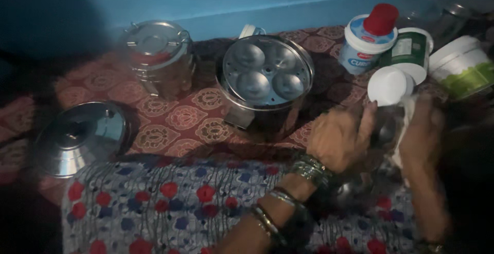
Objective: The person wipes the interior and exterior of a stainless steel idli maker tray and its lid using a white cloth. The person then wipes a larger stainless steel pot and places the cleaned items on the floor.
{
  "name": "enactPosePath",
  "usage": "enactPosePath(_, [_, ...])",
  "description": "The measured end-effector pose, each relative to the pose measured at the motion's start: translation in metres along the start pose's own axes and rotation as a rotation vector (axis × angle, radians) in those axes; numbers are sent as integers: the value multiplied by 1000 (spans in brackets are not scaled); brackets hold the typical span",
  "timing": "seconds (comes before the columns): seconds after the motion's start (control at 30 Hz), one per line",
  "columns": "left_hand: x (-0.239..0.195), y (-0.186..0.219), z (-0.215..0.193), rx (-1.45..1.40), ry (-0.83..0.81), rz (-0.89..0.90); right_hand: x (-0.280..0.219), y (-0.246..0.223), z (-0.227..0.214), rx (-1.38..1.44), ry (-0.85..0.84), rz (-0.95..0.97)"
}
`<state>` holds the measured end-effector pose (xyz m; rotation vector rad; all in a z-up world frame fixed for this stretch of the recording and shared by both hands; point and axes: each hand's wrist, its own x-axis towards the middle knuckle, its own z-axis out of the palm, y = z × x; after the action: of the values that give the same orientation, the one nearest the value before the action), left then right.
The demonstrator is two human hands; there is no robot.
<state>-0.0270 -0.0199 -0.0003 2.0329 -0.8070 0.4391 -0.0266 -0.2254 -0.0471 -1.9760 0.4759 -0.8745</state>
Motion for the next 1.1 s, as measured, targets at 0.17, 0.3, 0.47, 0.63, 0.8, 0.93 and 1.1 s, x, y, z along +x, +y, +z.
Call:
enactPosePath(0.17, [-6,-5,-5,185,68,255,14,59,-4,-158,-100,-64])
enactPosePath(0.3, [10,1,-9,-69,6,-168,43,58,8,-336,66,-765])
enactPosePath(0.47, [18,3,4,-84,75,17,57,24,-1,-440,-161,-875])
enactPosePath(0.63, [-6,-27,20,271,58,359,43,16,2,-189,-138,-564])
enactPosePath(0.8, [-10,-17,15,244,69,112,22,34,6,420,-78,-25])
enactPosePath(0.93, [-9,-3,-12,-107,159,-136,11,36,-1,-131,97,-78])
enactPosePath(1.1, [12,2,-26,-156,45,-41,40,10,-15,-640,-169,-919])
